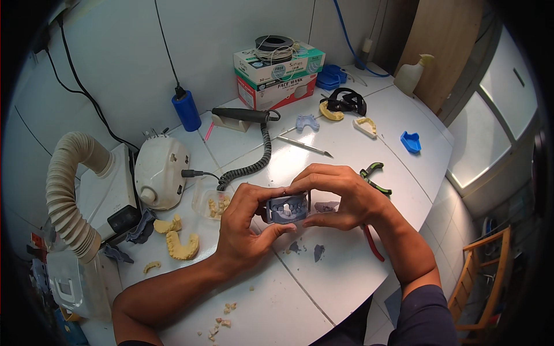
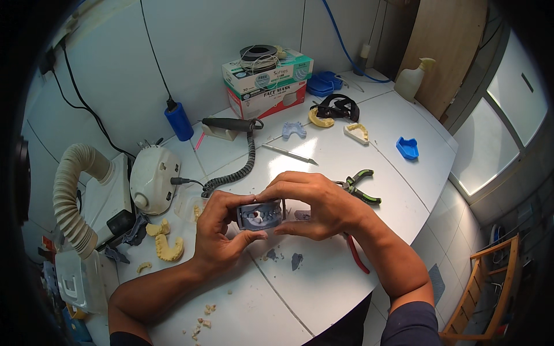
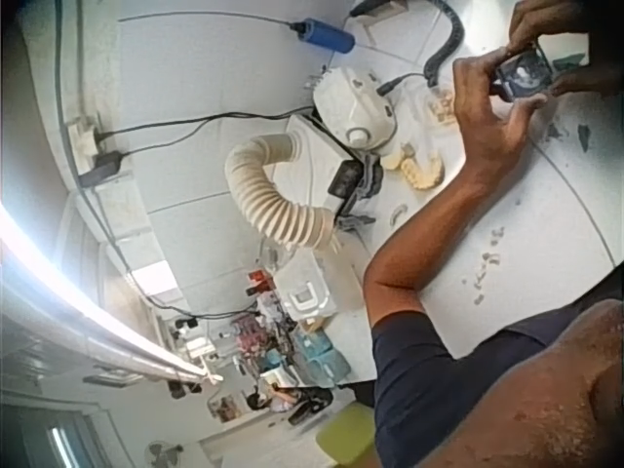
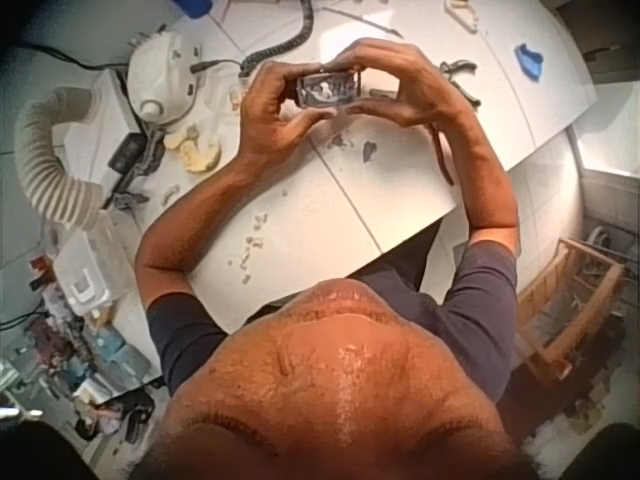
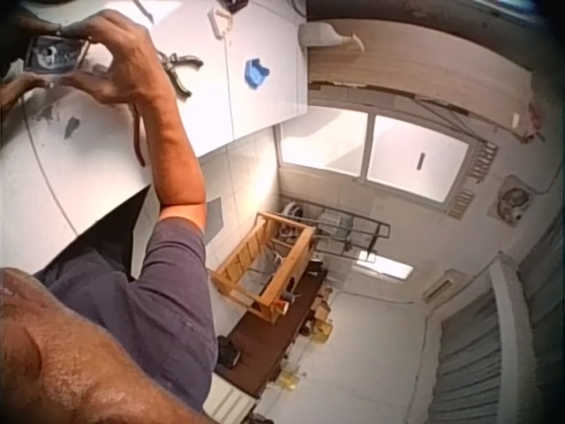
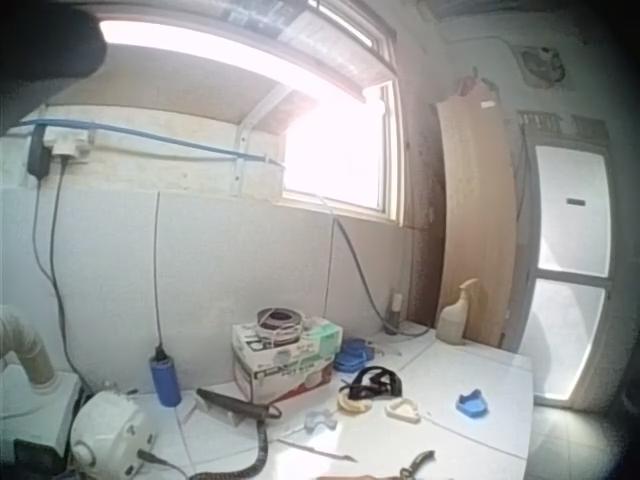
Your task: Assembling prosthetic teeth into a dental base and trimming components with pliers.
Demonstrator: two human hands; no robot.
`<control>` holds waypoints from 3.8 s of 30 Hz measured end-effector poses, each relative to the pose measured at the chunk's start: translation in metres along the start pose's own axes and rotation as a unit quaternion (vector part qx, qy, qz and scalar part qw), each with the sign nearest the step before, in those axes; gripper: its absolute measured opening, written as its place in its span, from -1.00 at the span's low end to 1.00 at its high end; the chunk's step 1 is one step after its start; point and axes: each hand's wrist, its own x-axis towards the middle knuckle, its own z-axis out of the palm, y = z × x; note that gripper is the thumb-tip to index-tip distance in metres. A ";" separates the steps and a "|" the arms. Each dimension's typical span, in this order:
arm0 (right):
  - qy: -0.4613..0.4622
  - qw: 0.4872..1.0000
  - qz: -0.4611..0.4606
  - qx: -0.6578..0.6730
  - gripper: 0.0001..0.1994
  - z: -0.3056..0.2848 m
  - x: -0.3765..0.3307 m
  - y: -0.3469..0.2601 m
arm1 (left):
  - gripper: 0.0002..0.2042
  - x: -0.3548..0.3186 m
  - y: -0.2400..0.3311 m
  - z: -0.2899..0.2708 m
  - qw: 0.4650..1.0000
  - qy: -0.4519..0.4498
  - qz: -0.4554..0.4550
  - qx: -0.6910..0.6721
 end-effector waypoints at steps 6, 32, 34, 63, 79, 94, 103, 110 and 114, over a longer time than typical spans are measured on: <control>0.008 1.000 0.006 -0.009 -0.28 0.001 0.000 -0.003 | -0.41 -0.001 -0.007 0.005 0.998 0.037 0.025 -0.048; 0.189 0.977 -0.098 0.002 -0.36 0.003 0.008 0.028 | -0.48 0.024 0.023 -0.009 0.978 0.007 0.111 0.176; 0.233 0.968 -0.087 -0.029 -0.34 -0.006 0.004 0.032 | -0.46 0.040 0.039 -0.012 0.980 0.009 0.114 0.160; 0.197 0.977 -0.055 -0.057 -0.60 -0.011 0.005 0.018 | -0.36 -0.073 0.145 -0.102 0.737 -0.253 -0.245 0.577; 0.226 0.962 -0.073 -0.132 -0.65 -0.002 0.002 0.028 | -0.37 -0.098 0.134 -0.099 0.748 -0.154 -0.150 0.628; 0.365 0.920 0.065 -0.130 -0.74 -0.011 -0.002 0.041 | -0.78 -0.084 0.095 -0.041 0.901 -0.220 -0.068 0.369; 0.361 0.922 0.068 -0.122 -0.77 -0.009 0.000 0.038 | -0.82 -0.047 0.076 -0.010 0.925 -0.166 -0.003 0.343; 0.354 0.927 0.048 -0.113 -0.81 -0.007 0.001 0.038 | -0.89 -0.031 0.059 0.006 0.919 -0.142 0.032 0.366; 0.361 0.924 0.035 -0.120 -0.81 -0.010 0.000 0.040 | -0.91 -0.029 0.057 0.008 0.917 -0.149 0.040 0.368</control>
